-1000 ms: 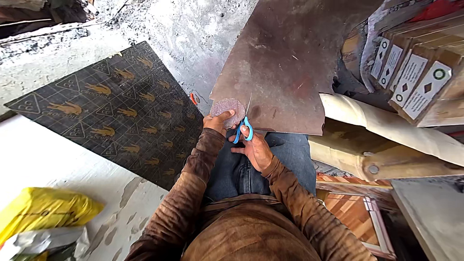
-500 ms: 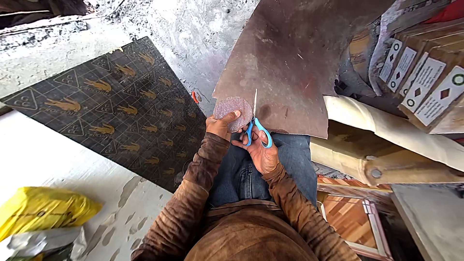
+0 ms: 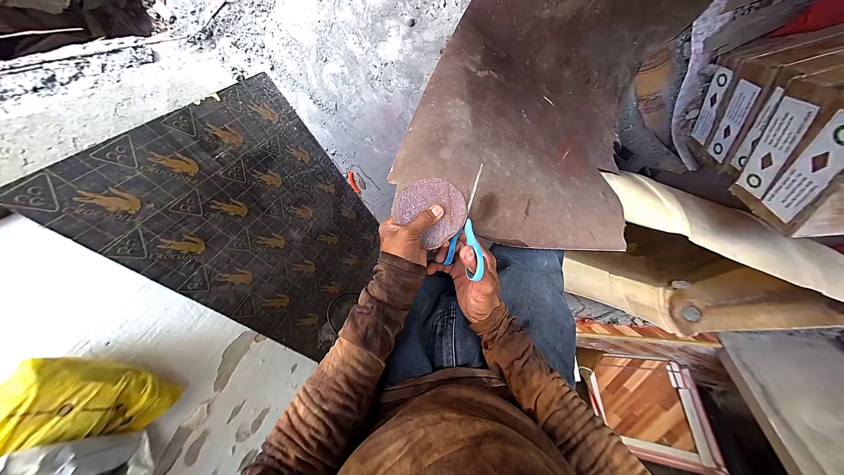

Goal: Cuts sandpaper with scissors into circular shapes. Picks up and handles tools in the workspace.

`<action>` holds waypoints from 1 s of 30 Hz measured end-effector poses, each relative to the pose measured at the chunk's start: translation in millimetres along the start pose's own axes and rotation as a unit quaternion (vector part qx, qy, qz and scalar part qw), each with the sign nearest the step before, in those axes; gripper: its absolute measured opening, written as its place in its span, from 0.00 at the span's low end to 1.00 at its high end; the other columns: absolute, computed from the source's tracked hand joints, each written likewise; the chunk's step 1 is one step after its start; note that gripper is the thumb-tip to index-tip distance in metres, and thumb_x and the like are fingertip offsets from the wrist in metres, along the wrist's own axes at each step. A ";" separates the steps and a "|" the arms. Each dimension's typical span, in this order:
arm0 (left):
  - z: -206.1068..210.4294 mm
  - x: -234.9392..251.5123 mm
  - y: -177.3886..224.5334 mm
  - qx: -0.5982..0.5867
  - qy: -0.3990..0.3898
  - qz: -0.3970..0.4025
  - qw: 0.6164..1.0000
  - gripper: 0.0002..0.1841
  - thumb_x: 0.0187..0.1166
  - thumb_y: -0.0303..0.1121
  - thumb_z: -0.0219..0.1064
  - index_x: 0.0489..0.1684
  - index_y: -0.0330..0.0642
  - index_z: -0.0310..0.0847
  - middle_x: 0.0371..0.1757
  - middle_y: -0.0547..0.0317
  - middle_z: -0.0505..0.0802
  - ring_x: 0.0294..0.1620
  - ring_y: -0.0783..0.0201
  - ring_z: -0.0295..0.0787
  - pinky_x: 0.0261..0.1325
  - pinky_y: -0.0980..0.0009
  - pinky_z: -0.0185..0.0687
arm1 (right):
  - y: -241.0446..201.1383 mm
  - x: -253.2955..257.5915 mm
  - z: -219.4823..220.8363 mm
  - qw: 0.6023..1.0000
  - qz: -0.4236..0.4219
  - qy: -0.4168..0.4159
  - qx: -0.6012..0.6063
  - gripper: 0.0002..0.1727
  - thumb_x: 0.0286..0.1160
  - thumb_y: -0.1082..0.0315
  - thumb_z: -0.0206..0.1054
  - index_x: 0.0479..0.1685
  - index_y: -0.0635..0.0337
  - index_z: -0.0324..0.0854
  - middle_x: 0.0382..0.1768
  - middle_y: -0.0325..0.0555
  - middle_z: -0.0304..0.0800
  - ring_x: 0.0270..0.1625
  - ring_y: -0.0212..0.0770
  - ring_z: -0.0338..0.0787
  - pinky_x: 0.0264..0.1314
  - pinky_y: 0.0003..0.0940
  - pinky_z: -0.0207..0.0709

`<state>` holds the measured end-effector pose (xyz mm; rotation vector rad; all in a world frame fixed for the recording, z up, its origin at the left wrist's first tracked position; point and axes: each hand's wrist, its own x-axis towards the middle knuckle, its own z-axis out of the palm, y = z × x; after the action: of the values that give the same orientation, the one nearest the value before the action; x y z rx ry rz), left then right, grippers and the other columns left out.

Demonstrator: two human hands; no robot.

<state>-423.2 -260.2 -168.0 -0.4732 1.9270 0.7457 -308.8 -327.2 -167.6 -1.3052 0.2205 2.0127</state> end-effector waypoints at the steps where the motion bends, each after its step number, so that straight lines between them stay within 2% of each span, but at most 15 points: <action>1: 0.6 -0.2 0.0 0.002 0.002 0.006 1.000 0.16 0.63 0.14 0.76 0.50 0.26 0.82 0.37 0.40 0.94 0.31 0.53 0.93 0.34 0.58 0.93 | 0.9 -0.1 0.0 1.000 -0.007 0.000 -0.006 0.28 0.77 0.43 0.69 0.52 0.63 0.79 0.36 0.44 0.90 0.38 0.41 0.93 0.41 0.39 0.90; 6: 0.4 4.3 5.3 0.036 0.021 0.016 0.999 0.18 0.61 0.13 0.78 0.49 0.27 0.83 0.37 0.40 0.94 0.32 0.52 0.94 0.36 0.55 0.94 | 3.0 0.9 0.0 1.000 -0.009 0.004 -0.022 0.28 0.80 0.46 0.66 0.55 0.68 0.79 0.35 0.45 0.89 0.34 0.39 0.90 0.36 0.34 0.88; 10: 3.3 4.3 9.9 0.048 0.040 0.008 0.998 0.17 0.61 0.13 0.79 0.48 0.26 0.83 0.36 0.40 0.94 0.31 0.52 0.94 0.34 0.57 0.93 | 6.9 1.3 0.0 1.000 -0.014 0.004 -0.025 0.27 0.81 0.50 0.66 0.57 0.69 0.78 0.36 0.46 0.90 0.34 0.39 0.91 0.36 0.33 0.88; 18: -2.2 12.2 25.3 0.117 0.041 -0.044 0.991 0.18 0.65 0.15 0.78 0.52 0.25 0.80 0.33 0.38 0.93 0.21 0.53 0.90 0.21 0.62 0.88 | 11.3 2.1 -10.8 0.999 0.031 -0.014 -0.026 0.24 0.83 0.56 0.64 0.60 0.72 0.76 0.38 0.48 0.91 0.35 0.39 0.92 0.36 0.33 0.89; 20: -3.3 12.4 26.7 0.118 0.040 -0.047 0.991 0.18 0.66 0.15 0.77 0.53 0.26 0.80 0.33 0.38 0.93 0.21 0.53 0.90 0.21 0.62 0.88 | 9.4 3.1 -12.5 0.998 0.047 -0.013 -0.028 0.26 0.82 0.53 0.65 0.61 0.71 0.76 0.41 0.49 0.92 0.39 0.41 0.94 0.38 0.36 0.90; 24: -6.4 14.4 22.5 0.109 0.030 -0.035 0.993 0.18 0.64 0.14 0.77 0.52 0.25 0.80 0.33 0.37 0.93 0.22 0.51 0.91 0.20 0.61 0.89 | 4.9 7.3 -15.4 0.997 0.072 0.006 -0.033 0.35 0.74 0.44 0.70 0.62 0.71 0.76 0.52 0.55 0.92 0.49 0.48 0.95 0.44 0.42 0.91; 27: -9.3 15.6 19.0 0.105 0.027 -0.021 0.994 0.18 0.62 0.14 0.78 0.50 0.26 0.82 0.34 0.39 0.93 0.23 0.53 0.91 0.21 0.61 0.89 | 6.3 7.6 -14.3 0.997 0.067 0.013 -0.037 0.36 0.74 0.44 0.70 0.62 0.72 0.76 0.51 0.56 0.92 0.51 0.49 0.95 0.44 0.43 0.92; 30: -11.0 15.5 15.2 0.097 0.031 -0.009 0.995 0.18 0.61 0.13 0.79 0.50 0.26 0.82 0.35 0.39 0.93 0.25 0.52 0.92 0.24 0.60 0.91 | 8.6 5.9 -11.9 0.997 0.054 0.012 -0.047 0.35 0.75 0.44 0.69 0.61 0.73 0.77 0.50 0.56 0.92 0.48 0.48 0.95 0.43 0.40 0.91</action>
<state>-446.5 -256.6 -173.7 -0.3957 2.0269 0.5306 -307.0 -336.5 -180.2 -1.4045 0.2130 2.1208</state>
